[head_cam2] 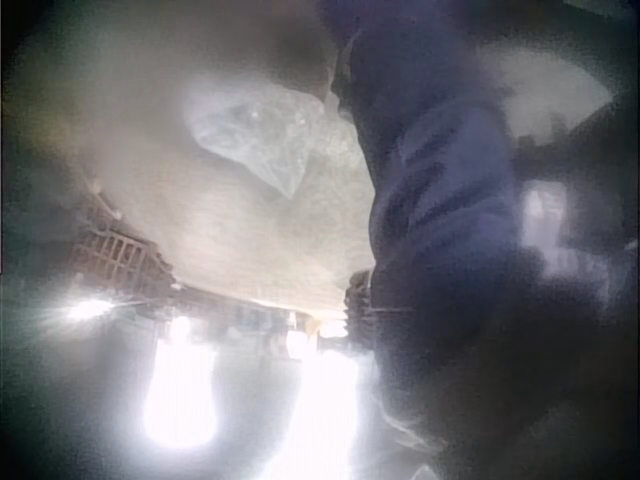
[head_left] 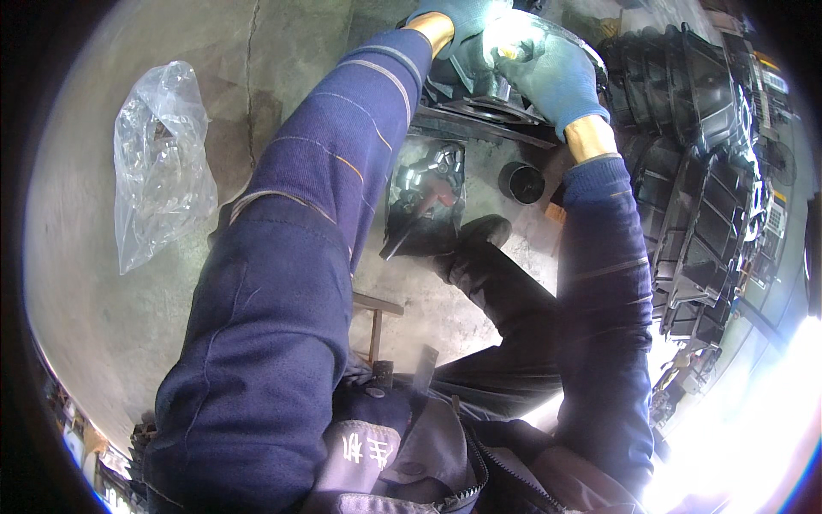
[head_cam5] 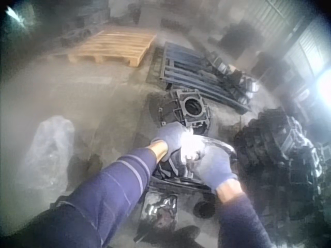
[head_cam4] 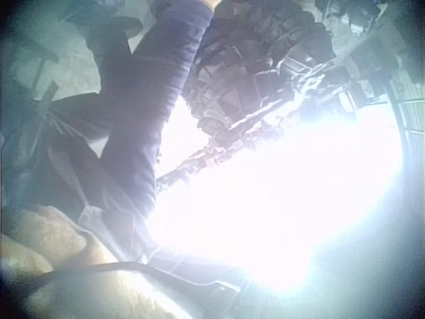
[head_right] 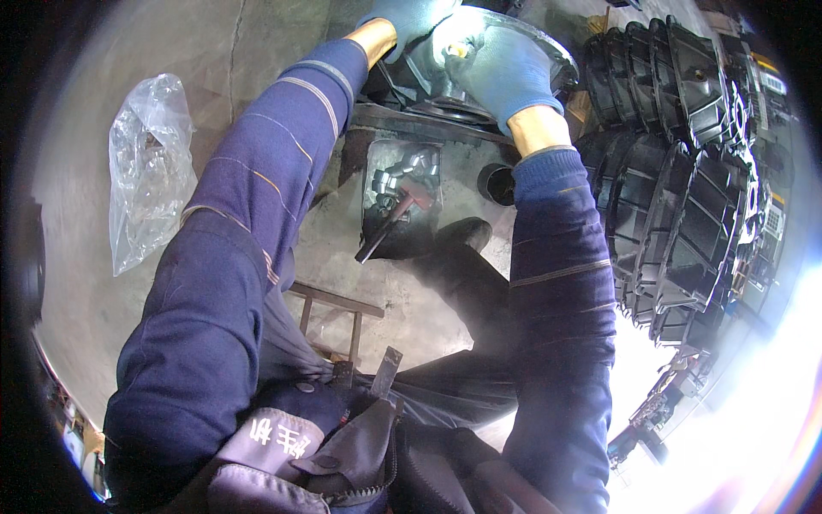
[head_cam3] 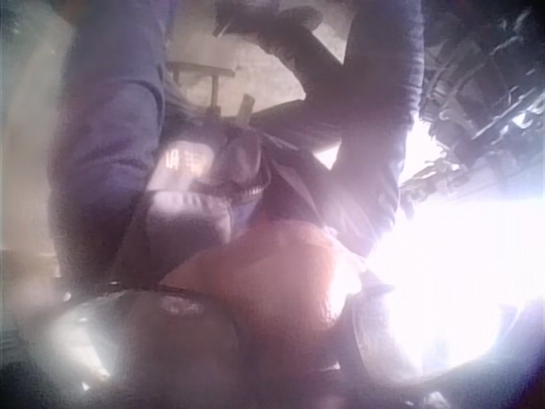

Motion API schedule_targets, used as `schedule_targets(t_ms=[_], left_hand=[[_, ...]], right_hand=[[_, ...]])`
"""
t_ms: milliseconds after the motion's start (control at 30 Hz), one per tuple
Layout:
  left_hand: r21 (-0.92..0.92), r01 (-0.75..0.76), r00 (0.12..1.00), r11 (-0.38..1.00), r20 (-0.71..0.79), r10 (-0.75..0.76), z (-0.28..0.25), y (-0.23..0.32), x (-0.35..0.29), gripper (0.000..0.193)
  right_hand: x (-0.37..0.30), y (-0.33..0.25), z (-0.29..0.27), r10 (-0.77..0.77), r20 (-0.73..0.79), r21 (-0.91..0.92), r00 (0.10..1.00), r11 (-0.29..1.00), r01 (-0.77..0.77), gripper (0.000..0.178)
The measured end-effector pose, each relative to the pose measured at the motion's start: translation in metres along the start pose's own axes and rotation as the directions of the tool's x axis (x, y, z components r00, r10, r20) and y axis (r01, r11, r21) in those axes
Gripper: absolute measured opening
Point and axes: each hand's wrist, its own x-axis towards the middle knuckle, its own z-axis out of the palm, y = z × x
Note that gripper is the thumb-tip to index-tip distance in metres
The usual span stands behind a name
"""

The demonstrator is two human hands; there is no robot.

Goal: The person sits on the floor and assembles a metal housing by inserting brass bushings and tapping them into place with a hammer. They repeatedly pick up bushings, position them in the housing, and strike them to seat them.

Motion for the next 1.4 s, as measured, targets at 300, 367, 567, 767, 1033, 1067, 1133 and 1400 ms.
schedule_targets(t_ms=[300, 367, 567, 767, 1033, 1067, 1133, 1400], left_hand=[[0.076, -0.128, 0.990, 0.989, -0.045, 0.132, 0.021, -0.016, 0.019, 0.052], [0.273, -0.271, 0.962, 0.923, 0.034, 0.272, 0.028, -0.023, 0.029, 0.050], [0.266, -0.225, 0.960, 0.937, -0.103, 0.260, 0.035, -0.026, 0.031, 0.035], [-0.111, -0.113, 0.985, 0.987, -0.144, 0.096, 0.014, -0.019, 0.006, 0.042], [0.102, -0.112, 0.989, 0.989, -0.084, 0.121, 0.023, -0.024, 0.024, 0.041], [0.124, -0.091, 0.991, 0.988, -0.084, 0.102, 0.024, -0.024, 0.026, 0.037], [0.128, -0.055, 0.995, 0.990, -0.076, 0.065, 0.025, -0.026, 0.029, 0.034], [0.009, 0.052, 0.997, 0.999, -0.058, -0.051, 0.032, -0.029, 0.031, 0.057]], right_hand=[[-0.013, -0.005, -0.001, 0.059, -0.062, 0.061, 0.996, 0.997, -0.055, 0.045], [-0.034, -0.003, 0.009, 0.064, -0.226, 0.265, 0.972, 0.964, -0.002, 0.046], [-0.191, -0.050, 0.136, 0.643, 0.093, 0.651, 0.760, 0.538, -0.535, 0.048], [-0.306, -0.128, 0.288, 0.632, 0.616, 0.490, 0.470, 0.160, -0.857, 0.052], [-0.296, -0.145, 0.339, 0.516, 0.709, 0.427, 0.481, 0.229, -0.875, 0.042], [-0.294, -0.143, 0.343, 0.518, 0.708, 0.429, 0.481, 0.225, -0.875, 0.041], [-0.294, -0.135, 0.345, 0.526, 0.692, 0.445, 0.494, 0.228, -0.866, 0.038], [-0.290, -0.105, 0.232, 0.519, 0.527, 0.739, 0.673, 0.112, -0.665, 0.028]])
